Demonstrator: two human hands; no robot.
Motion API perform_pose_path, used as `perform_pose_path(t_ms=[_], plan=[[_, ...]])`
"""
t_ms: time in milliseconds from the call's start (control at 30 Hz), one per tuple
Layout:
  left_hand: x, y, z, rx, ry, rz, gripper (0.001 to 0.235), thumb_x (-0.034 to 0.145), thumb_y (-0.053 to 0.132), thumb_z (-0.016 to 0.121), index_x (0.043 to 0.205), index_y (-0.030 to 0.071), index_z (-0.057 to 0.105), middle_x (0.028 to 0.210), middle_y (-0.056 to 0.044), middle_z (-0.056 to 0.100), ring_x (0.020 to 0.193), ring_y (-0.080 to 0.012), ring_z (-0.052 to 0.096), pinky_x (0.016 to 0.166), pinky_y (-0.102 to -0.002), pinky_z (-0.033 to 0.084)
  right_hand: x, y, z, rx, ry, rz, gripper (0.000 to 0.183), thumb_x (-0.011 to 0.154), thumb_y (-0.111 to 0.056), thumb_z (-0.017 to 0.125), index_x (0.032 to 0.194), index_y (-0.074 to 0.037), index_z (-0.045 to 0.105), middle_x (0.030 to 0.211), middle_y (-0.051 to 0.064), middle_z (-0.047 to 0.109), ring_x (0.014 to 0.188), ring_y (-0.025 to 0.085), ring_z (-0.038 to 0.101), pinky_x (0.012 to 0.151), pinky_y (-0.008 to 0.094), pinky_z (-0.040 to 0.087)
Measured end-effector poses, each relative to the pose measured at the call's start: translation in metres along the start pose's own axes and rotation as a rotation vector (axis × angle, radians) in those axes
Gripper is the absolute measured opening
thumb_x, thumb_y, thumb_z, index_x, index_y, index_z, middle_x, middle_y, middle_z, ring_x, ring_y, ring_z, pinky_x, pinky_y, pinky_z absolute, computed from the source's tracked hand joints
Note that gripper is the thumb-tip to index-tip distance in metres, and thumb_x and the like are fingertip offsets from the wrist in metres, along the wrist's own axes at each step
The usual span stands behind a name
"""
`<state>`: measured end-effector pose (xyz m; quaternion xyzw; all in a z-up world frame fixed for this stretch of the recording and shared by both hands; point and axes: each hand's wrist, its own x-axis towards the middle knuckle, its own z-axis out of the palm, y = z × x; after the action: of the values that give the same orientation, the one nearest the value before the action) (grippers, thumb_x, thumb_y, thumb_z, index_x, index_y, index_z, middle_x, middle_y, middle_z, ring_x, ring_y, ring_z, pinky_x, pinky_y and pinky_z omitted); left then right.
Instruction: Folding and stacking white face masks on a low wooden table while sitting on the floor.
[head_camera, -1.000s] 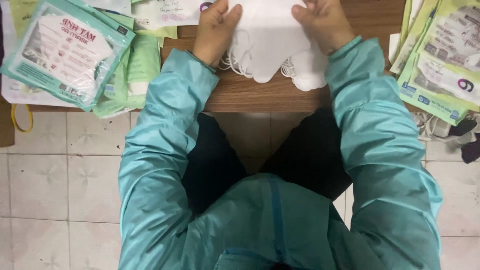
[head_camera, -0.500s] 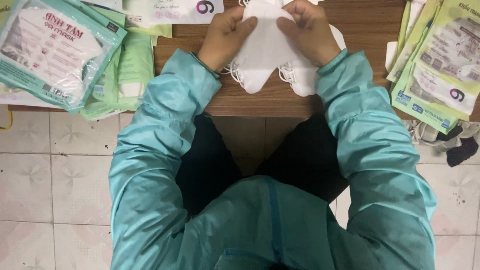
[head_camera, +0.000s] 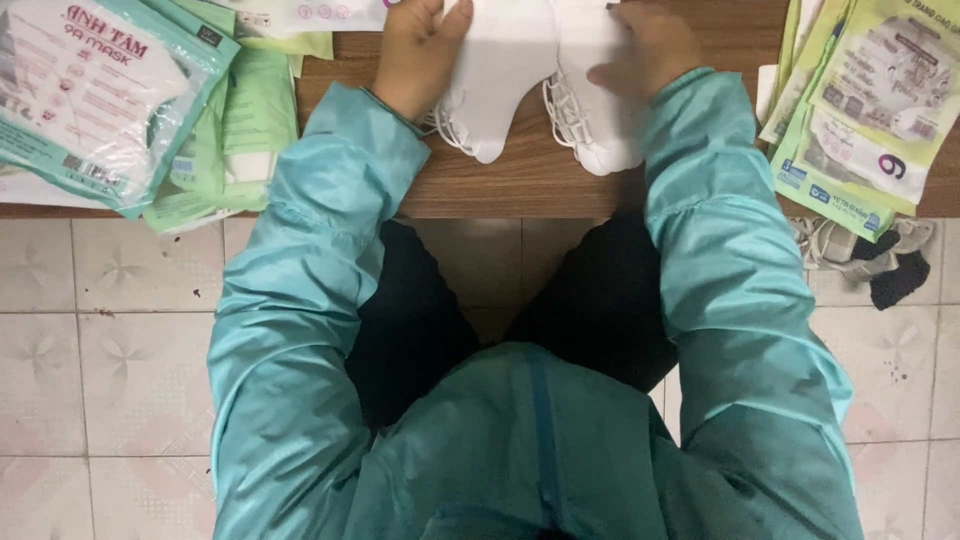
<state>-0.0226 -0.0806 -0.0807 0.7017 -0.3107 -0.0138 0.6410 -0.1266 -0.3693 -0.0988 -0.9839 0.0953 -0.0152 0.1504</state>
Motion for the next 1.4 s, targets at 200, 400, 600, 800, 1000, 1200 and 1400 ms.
perform_pose_path(t_ms=[200,400,600,800,1000,1200,1400], plan=[[-0.004,0.003,0.001,0.022,-0.007,0.021,0.021,0.099,0.011,0.059,0.110,0.000,0.073,0.088,-0.013,0.080,0.066,-0.0140,0.076,0.056,-0.024,0.066,0.009,-0.010,0.004,-0.021,0.011,0.081,0.087,0.066,-0.022,0.098,0.143,-0.012,0.059,0.134,0.023,0.059,0.122,0.044,0.052,0.100,0.056,0.045],[-0.004,-0.006,0.001,0.071,0.026,0.068,0.021,0.098,0.011,0.061,0.108,-0.001,0.074,0.087,-0.012,0.081,0.067,-0.0148,0.076,0.057,-0.024,0.065,0.014,0.005,0.017,-0.042,0.050,0.000,0.084,0.061,-0.022,0.097,0.137,-0.008,0.064,0.125,0.021,0.064,0.110,0.041,0.061,0.093,0.052,0.049],[-0.003,-0.008,0.005,0.029,0.000,0.054,0.020,0.098,0.007,0.060,0.113,0.002,0.072,0.096,-0.012,0.081,0.078,-0.0157,0.077,0.068,-0.026,0.067,0.019,0.004,0.012,0.049,-0.049,0.068,0.090,0.061,-0.018,0.096,0.142,-0.007,0.057,0.127,0.021,0.065,0.113,0.040,0.062,0.098,0.049,0.048],[-0.003,-0.006,0.008,0.049,-0.005,0.007,0.026,0.099,0.006,0.060,0.124,0.005,0.067,0.105,-0.013,0.080,0.086,-0.0176,0.080,0.075,-0.026,0.069,0.015,-0.009,0.011,-0.131,0.053,0.045,0.083,0.059,-0.025,0.097,0.135,-0.014,0.064,0.122,0.019,0.066,0.107,0.043,0.062,0.089,0.059,0.049],[-0.004,-0.006,0.006,0.015,0.013,-0.017,0.025,0.098,0.006,0.060,0.122,0.004,0.067,0.104,-0.014,0.081,0.085,-0.0174,0.081,0.073,-0.025,0.070,0.021,-0.003,0.022,-0.298,0.078,0.033,0.089,0.064,-0.037,0.096,0.141,-0.011,0.059,0.131,0.021,0.060,0.114,0.042,0.054,0.090,0.058,0.042],[-0.004,-0.010,0.002,0.007,-0.015,0.044,0.025,0.100,0.006,0.060,0.123,0.005,0.068,0.105,-0.011,0.080,0.087,-0.0159,0.077,0.076,-0.026,0.066,0.026,0.006,0.035,-0.450,0.142,-0.024,0.072,0.062,-0.048,0.095,0.120,-0.010,0.072,0.113,0.015,0.068,0.101,0.036,0.062,0.085,0.053,0.045],[-0.005,-0.008,0.002,-0.033,-0.018,0.057,0.025,0.099,0.004,0.059,0.123,0.002,0.066,0.105,-0.014,0.079,0.087,-0.0174,0.078,0.075,-0.026,0.067,0.027,0.006,0.034,-0.359,0.155,-0.019,0.067,0.064,-0.033,0.095,0.120,-0.008,0.068,0.110,0.015,0.066,0.097,0.035,0.063,0.085,0.051,0.046]])
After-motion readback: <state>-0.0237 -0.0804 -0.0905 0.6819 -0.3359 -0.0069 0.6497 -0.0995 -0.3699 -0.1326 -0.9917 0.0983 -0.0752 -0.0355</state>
